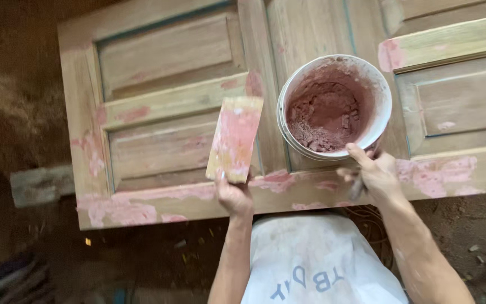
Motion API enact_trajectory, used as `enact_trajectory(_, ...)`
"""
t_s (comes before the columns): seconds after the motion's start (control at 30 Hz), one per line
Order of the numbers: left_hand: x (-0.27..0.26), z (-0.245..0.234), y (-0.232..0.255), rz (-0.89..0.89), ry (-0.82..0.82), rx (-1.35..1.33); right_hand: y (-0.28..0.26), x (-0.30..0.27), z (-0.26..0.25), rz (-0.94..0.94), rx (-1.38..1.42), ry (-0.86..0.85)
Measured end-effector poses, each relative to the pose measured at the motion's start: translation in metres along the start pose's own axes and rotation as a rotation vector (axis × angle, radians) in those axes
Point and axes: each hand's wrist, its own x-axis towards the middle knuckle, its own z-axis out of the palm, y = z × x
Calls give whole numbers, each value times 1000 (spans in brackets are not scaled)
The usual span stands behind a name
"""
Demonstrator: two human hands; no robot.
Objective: The person applies pink wood filler to the grooves and joints of a wooden door using a putty knife and a smaller scraper. They repeatedly scoop filler from a bucket and spread it into the recessed areas, smoothing the surface as they work.
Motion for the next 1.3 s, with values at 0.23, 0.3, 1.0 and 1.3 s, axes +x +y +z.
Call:
enact_trajectory(0.23, 50, 88, -86, 199, -12, 267, -67, -2, -65, -696, -738, -190)
enact_trajectory(0.3, 58, 110, -108, 237, -16, 440, -94, 1, -58, -871, -1124, -169)
enact_trajectory(1.0, 51, 143, -97, 415, -36, 747, -95, 91, 89, -694, -2041, -356)
enact_trajectory(1.3, 48, 148, -91, 414, -77, 778, -92, 82, 68, -731, -1987, -313)
